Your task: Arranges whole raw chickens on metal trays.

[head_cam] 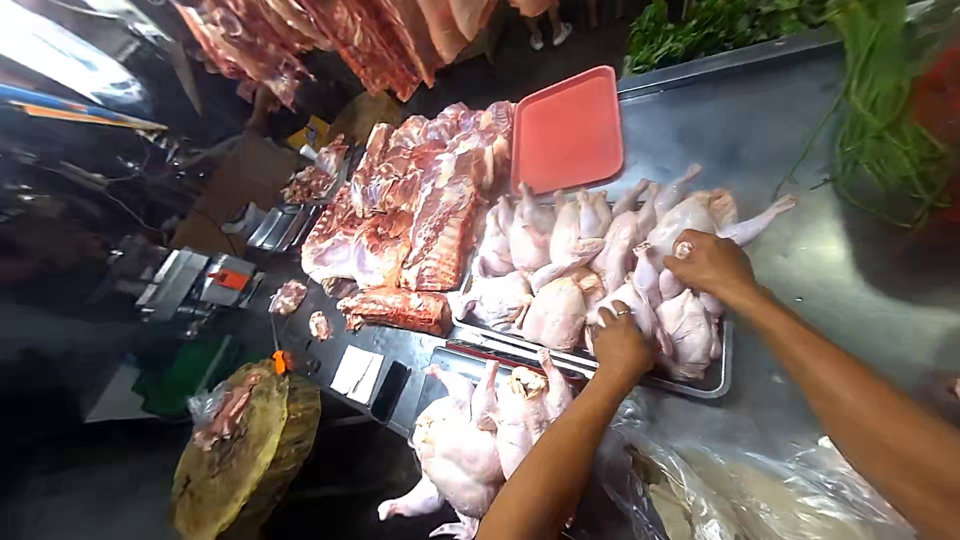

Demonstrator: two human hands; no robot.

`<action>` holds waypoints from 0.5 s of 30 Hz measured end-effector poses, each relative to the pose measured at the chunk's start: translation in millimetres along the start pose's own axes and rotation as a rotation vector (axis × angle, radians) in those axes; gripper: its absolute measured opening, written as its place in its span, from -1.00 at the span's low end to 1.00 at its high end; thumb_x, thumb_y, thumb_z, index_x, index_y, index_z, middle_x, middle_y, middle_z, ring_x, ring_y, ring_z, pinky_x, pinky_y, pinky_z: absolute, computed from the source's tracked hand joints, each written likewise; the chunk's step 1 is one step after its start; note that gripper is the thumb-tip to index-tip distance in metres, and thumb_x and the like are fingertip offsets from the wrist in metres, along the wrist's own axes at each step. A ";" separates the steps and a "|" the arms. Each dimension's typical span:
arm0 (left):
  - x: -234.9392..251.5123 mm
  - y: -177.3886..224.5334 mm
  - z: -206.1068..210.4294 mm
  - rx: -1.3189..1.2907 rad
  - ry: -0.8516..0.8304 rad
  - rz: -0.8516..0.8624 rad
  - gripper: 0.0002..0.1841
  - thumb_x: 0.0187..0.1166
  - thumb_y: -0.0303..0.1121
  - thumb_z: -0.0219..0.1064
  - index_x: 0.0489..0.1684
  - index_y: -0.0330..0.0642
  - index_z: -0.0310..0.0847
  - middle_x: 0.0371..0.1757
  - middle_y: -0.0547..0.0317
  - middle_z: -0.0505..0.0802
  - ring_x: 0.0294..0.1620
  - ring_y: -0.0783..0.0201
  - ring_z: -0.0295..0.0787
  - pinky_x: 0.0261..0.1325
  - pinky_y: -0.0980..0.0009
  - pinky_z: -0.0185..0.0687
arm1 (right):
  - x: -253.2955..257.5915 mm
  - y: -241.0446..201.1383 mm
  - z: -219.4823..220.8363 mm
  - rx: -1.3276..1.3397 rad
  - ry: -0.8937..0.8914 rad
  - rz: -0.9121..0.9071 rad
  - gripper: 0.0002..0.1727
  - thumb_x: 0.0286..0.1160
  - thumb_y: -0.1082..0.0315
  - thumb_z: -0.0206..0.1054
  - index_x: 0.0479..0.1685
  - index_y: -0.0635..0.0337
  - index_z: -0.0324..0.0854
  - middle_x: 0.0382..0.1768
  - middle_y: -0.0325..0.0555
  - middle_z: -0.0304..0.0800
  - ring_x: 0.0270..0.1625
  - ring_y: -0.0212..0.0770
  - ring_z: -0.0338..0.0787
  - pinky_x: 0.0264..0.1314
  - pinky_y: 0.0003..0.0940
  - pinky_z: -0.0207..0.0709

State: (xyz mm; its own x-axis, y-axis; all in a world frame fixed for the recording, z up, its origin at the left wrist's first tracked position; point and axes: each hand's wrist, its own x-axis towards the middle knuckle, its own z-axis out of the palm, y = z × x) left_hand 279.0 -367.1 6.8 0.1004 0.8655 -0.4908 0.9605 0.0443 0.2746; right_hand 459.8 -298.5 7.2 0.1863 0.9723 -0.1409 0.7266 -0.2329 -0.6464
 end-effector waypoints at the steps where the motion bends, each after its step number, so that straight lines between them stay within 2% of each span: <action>1: 1.7 1.4 -4.3 0.030 -0.017 0.026 -0.09 0.38 -0.06 0.50 0.78 -0.17 0.18 0.67 -0.46 0.39 0.42 -0.44 0.58 0.28 -0.32 0.61 | 2.1 -2.4 1.1 -0.041 -0.020 -0.009 -0.59 0.48 0.04 0.48 0.02 0.22 0.70 -0.20 0.37 0.80 -0.07 0.49 0.78 -0.12 0.55 0.49; 3: 0.9 -2.6 -31.8 0.054 -0.091 0.109 -0.14 0.40 -0.09 0.51 0.75 -0.21 0.24 0.58 -0.49 0.49 0.44 -0.43 0.57 0.34 -0.37 0.53 | 2.1 -5.3 -5.5 -0.094 -0.054 -0.010 -0.45 0.45 -0.08 0.52 0.19 0.19 0.68 -0.10 0.41 0.81 0.02 0.51 0.77 -0.02 0.59 0.49; 4: 1.8 -12.4 -51.8 0.054 -0.114 0.142 -0.21 0.44 -0.09 0.50 0.69 -0.21 0.34 0.50 -0.40 0.60 0.42 -0.35 0.64 0.34 -0.35 0.55 | -2.1 -3.6 -10.1 -0.091 -0.054 -0.016 -0.39 0.44 -0.08 0.53 0.30 0.18 0.66 -0.04 0.44 0.80 0.07 0.53 0.76 0.04 0.61 0.46; 5: 4.1 -26.8 -74.1 0.050 -0.105 0.149 -0.29 0.47 -0.13 0.49 0.62 -0.24 0.42 0.43 -0.34 0.68 0.39 -0.28 0.68 0.32 -0.34 0.57 | -7.8 1.0 -14.0 -0.077 -0.044 -0.023 -0.34 0.43 -0.06 0.54 0.43 0.14 0.61 0.03 0.46 0.79 0.13 0.55 0.74 0.10 0.63 0.44; 7: 24.0 -70.6 -106.7 0.069 0.030 0.098 -0.35 0.44 -0.24 0.50 0.56 -0.27 0.48 0.37 -0.38 0.71 0.32 -0.33 0.71 0.23 -0.37 0.60 | -20.5 17.3 -20.9 -0.041 -0.021 -0.042 -0.24 0.41 0.01 0.57 0.61 0.09 0.49 0.16 0.47 0.75 0.23 0.55 0.71 0.22 0.62 0.42; 9: 58.1 -126.7 -119.2 0.130 0.148 0.007 -0.18 0.34 -0.21 0.56 0.71 -0.13 0.37 0.57 -0.49 0.50 0.33 -0.52 0.62 0.14 -0.46 0.60 | -34.7 33.4 -25.1 0.022 0.000 -0.036 -0.23 0.41 0.07 0.59 0.64 0.10 0.45 0.23 0.46 0.71 0.19 0.48 0.74 0.23 0.55 0.47; 11: 84.1 -169.4 -122.4 0.236 0.124 -0.097 -0.01 0.28 -0.03 0.59 0.84 0.00 0.18 0.75 -0.53 0.24 0.41 -0.64 0.49 0.17 -0.51 0.54 | -48.2 38.8 -28.3 0.101 0.020 -0.008 -0.23 0.48 0.06 0.55 0.67 0.12 0.41 0.33 0.34 0.68 0.02 0.28 0.82 0.13 0.34 0.61; 12: 94.0 -183.3 -120.6 0.298 0.089 -0.131 0.11 0.20 0.01 0.63 0.89 0.05 0.06 0.78 -0.56 0.15 0.41 -0.66 0.47 0.16 -0.50 0.55 | -55.5 37.5 -29.9 0.148 0.027 0.017 -0.23 0.50 0.06 0.53 0.69 0.11 0.39 0.39 0.29 0.66 0.00 0.21 0.84 0.12 0.26 0.66; 13: 101.4 -189.7 -118.9 0.344 0.075 -0.144 0.21 0.08 -0.03 0.70 0.91 0.06 0.01 0.77 -0.58 0.15 0.42 -0.66 0.46 0.14 -0.50 0.57 | -62.4 35.1 -31.6 0.199 0.038 0.045 -0.25 0.52 0.06 0.51 0.69 0.08 0.38 0.41 0.24 0.66 -0.01 0.14 0.87 0.10 0.18 0.70; 15: 110.7 -186.0 -115.9 0.470 0.064 -0.108 0.22 -0.05 -0.05 0.75 0.84 -0.08 0.10 0.68 -0.54 0.31 0.48 -0.58 0.44 0.10 -0.44 0.62 | -76.7 33.7 -32.7 0.287 0.058 0.086 -0.27 0.53 0.06 0.50 0.68 0.04 0.40 0.42 0.17 0.68 -0.03 0.04 0.89 0.08 0.07 0.75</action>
State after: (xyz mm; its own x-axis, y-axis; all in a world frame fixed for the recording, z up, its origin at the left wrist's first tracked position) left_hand 81.4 -221.8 -2.7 -0.0081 0.8978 -0.4404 0.9792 -0.0821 -0.1855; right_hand 491.6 -381.5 20.7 0.2822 0.9448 -0.1664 0.4918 -0.2914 -0.8205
